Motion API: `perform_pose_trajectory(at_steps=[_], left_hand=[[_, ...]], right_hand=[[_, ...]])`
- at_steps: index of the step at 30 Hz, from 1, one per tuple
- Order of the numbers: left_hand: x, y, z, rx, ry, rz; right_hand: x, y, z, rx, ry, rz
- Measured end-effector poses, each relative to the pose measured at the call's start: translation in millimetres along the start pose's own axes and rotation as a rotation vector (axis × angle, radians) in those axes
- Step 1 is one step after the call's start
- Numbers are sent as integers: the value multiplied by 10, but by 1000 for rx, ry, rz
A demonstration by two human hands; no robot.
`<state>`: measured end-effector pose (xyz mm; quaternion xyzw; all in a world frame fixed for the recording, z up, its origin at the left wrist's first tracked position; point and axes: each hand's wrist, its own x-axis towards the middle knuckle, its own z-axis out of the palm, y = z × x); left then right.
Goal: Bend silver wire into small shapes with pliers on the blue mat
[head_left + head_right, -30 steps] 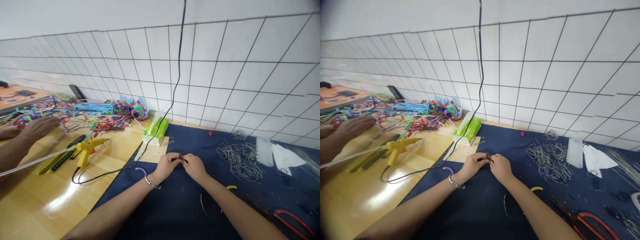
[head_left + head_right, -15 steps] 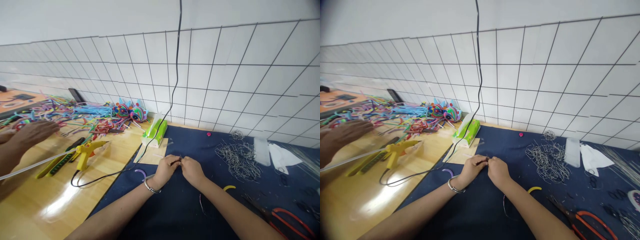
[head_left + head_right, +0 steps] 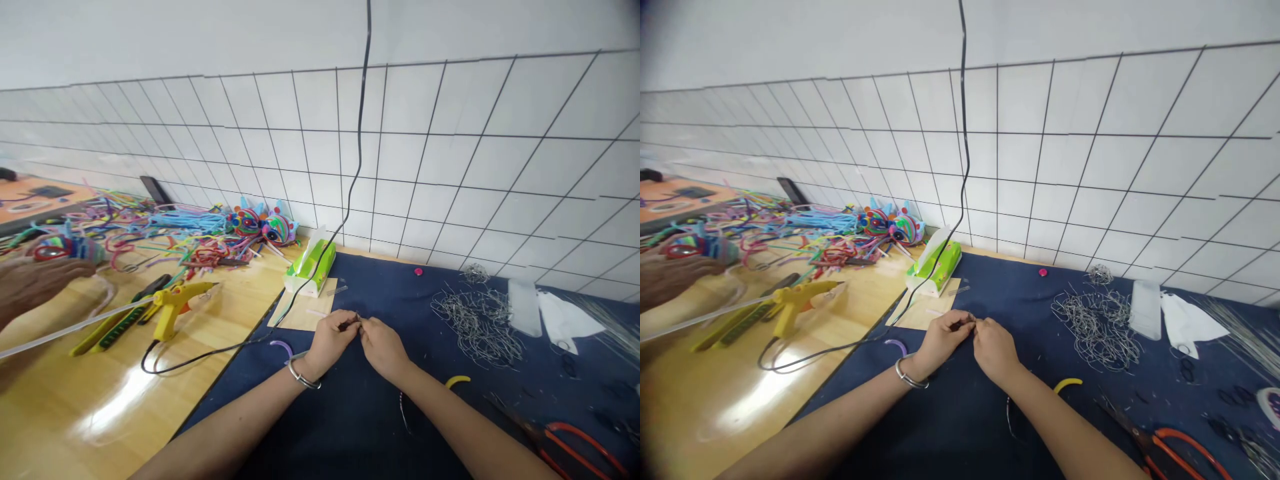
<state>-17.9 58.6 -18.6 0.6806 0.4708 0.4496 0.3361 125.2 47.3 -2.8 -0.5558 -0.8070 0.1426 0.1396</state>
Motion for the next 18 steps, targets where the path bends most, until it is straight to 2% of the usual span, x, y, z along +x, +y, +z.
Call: perform_pose_trajectory(at_steps=[4,7,13,18], left_hand=[[30,50,-79,-65,-35,-73],[53,83,-164,-72,-50,-63],[74,85,-239,161,-165,20],[86,76,-220,213,-195,64]], right_hand=[[1,29,20,74,31,-8],[10,69,38,138,62,-5],[56,161,76,271,128,-11],[69,153,51,375,181,-52]])
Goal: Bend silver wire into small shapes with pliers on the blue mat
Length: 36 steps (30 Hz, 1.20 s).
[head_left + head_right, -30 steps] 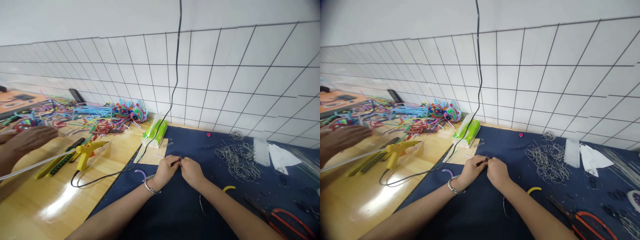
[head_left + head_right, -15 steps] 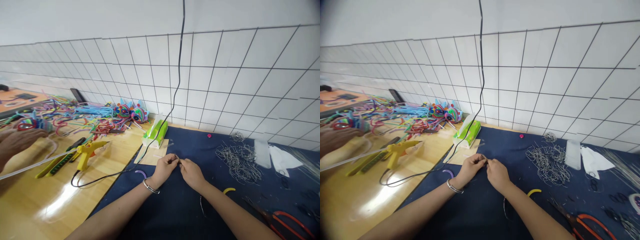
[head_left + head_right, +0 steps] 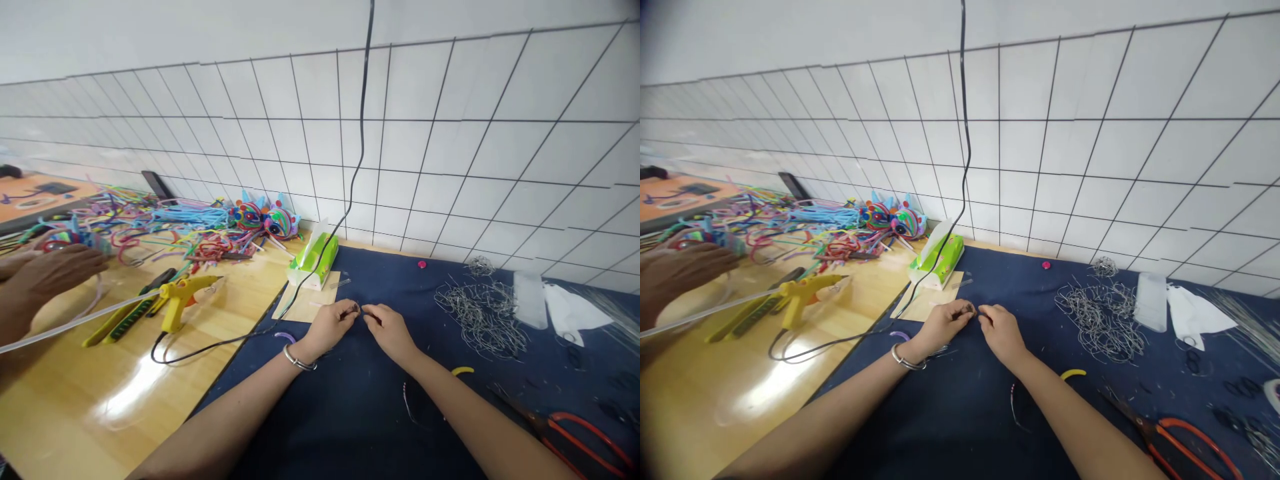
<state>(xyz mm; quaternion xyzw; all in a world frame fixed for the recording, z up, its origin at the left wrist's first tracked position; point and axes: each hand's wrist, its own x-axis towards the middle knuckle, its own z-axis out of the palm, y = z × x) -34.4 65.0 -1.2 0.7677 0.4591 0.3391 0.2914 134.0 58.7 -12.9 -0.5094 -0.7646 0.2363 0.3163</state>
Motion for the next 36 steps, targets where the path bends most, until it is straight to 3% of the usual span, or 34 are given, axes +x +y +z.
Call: perform_pose_trajectory(at_steps=[10,19,27,36], left_hand=[[8,1,29,-114,-24,36],[18,-130,87,-202,29,-84],[34,-184,104,-201,61,-158],[12,-106,7,-192,-75,-110]], right_hand=[[32,-73,14,141,89,-52],[55,-158,53,119,174,-42],[80,-117,105,65,162,-68],[140,-116,25,47,134,-81]])
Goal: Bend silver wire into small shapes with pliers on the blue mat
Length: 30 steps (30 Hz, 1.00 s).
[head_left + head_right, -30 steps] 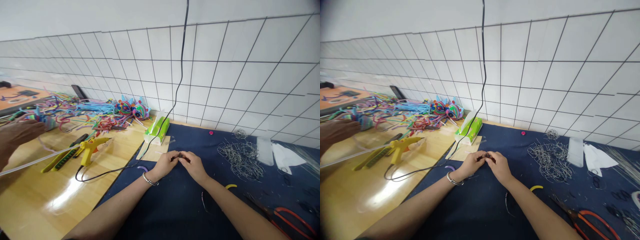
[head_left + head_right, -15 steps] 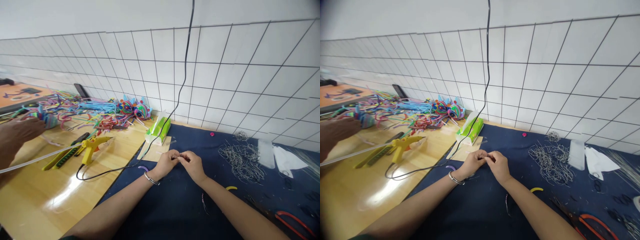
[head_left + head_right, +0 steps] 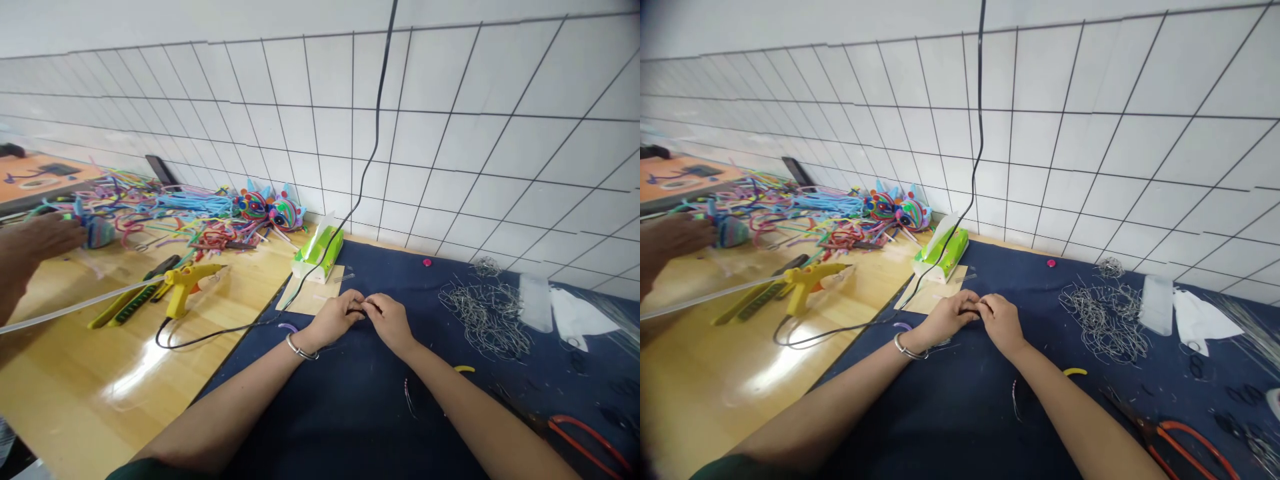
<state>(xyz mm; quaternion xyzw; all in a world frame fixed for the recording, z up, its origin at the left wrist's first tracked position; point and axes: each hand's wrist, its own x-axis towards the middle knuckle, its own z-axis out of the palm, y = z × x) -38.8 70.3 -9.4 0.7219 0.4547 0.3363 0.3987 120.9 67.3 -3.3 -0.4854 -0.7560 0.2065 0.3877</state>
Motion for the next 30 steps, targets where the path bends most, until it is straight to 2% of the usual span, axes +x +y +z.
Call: perform_pose_trajectory(at_steps=[4,8,12,15,21,26,30], left_hand=[[-6,10,-125,30,23,30],[-31,38,-226,329,33,71],[-80,72,-166,545,11,53],[-97,78,-82,624,-7,15],[-80,55,-29,602,-24,2],[-52,98,-88,525,-6,20],[-30,166,-90,396,44,94]], right_hand=[[21,-22,-86,-8,1,23],[50,-89,-214,-13,-5,23],[75,-142,-295,-20,-9,3],[68,-110,-270,-68,-58,-25],[32,55,-138,-97,-121,-9],[33,109,-171,-81,-124,29],[32,110,-208,-49,-145,26]])
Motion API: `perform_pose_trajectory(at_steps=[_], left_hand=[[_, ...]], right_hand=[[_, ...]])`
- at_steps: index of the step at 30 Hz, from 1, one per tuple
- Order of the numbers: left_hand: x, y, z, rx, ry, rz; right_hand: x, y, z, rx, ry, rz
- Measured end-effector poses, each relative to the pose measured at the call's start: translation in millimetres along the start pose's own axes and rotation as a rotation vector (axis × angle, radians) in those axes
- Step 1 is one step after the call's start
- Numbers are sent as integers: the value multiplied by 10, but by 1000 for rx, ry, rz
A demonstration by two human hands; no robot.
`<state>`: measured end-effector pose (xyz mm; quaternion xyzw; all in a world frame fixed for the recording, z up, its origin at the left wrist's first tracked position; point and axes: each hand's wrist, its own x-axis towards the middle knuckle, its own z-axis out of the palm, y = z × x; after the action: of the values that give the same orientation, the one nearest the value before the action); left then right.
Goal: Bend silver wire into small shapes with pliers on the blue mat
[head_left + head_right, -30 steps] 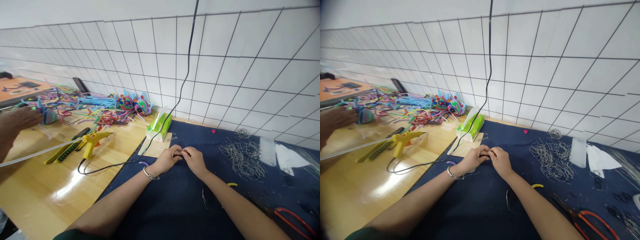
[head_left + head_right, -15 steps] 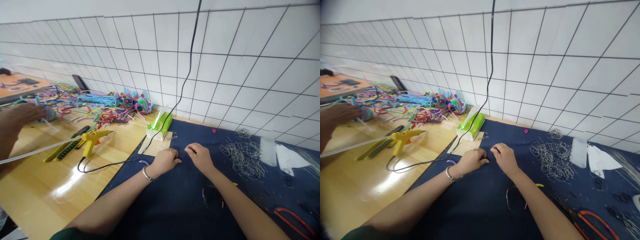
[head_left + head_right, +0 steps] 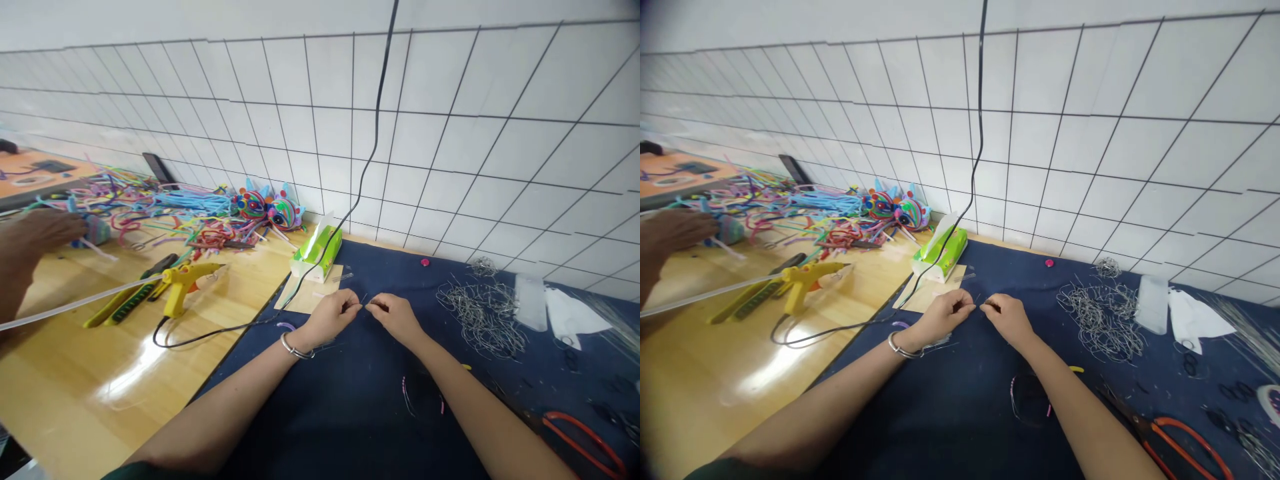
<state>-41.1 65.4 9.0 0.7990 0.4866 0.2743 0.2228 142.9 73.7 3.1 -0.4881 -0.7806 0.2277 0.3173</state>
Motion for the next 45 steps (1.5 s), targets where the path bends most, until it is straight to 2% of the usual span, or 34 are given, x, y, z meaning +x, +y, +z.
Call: perform_pose_trajectory(at_steps=[3,7,14,22,30,35,39,42,45], left_hand=[[14,14,62,-104,18,59],[22,-16,148,-126,-6,79],[24,-27,105,-159,21,83],[26,-20,130,-136,-3,131],[23,-49,140,-414,-17,48],[57,-150,176,-420,-71,-36],[64,-215,155,-450,-130,-45],[56,-205,144,-482,-168,-41],[46,-142,161,-500,-151,-38]], right_hand=[[-3,0,-14,18,-7,-11],[-2,-9,-40,34,-15,-26],[-8,-45,-99,46,-23,-48],[-17,-100,-80,33,-6,-74],[-30,-232,-126,-43,-19,-118],[-29,-127,-19,-59,-57,-81],[-30,-77,24,-48,-69,-50],[-35,-94,35,-41,-76,-49],[-39,-126,39,-37,-84,-51]])
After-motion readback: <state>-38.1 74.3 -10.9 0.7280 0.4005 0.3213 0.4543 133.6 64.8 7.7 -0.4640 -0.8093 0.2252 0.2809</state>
